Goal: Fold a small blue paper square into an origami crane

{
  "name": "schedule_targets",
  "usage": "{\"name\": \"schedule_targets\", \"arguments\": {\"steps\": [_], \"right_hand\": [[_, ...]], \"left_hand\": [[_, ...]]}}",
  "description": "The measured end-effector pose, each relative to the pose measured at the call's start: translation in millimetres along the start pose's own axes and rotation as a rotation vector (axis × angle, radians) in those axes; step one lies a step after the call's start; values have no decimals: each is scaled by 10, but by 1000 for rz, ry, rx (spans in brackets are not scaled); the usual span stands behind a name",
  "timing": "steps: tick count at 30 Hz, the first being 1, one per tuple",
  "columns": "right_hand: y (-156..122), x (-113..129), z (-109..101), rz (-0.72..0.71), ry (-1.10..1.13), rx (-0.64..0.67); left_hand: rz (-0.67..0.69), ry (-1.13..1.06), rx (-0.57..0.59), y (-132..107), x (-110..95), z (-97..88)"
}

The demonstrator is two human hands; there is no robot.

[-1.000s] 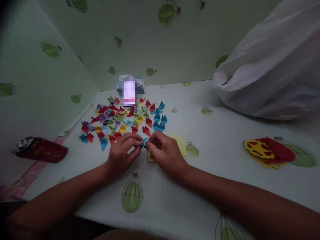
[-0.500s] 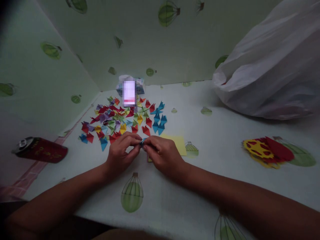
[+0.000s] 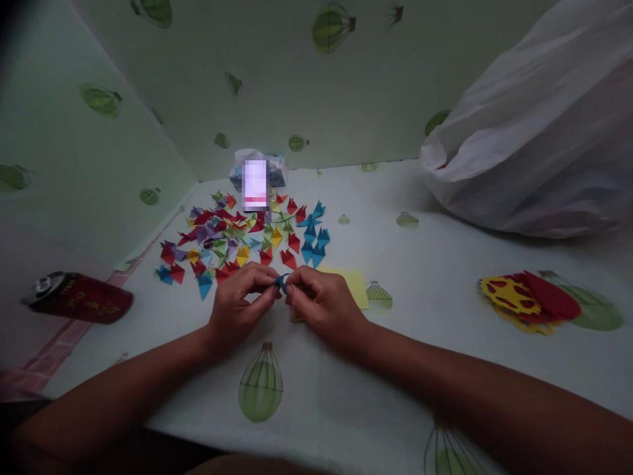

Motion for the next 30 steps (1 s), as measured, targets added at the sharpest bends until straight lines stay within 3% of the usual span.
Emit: {"name": "schedule_targets", "arguments": {"steps": [6,17,30], "right_hand": [[7,-31,1,27,20,-27],[4,16,-6,-137,-150,7],[-1,-43,6,13,71,76]], "left_hand": [[1,-2,2,7,8,1],[29,10,28,13,-8,22],[-12,-75,54,8,15,18]]}}
Point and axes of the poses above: each hand's wrist, its own y-axis towards the middle knuckle, its own z-axis out of the palm, x = y × z, the point moved 2 cm from there along y, towards the middle knuckle, and after that the axes turned 3 degrees about -z, right-handed, at the moved point
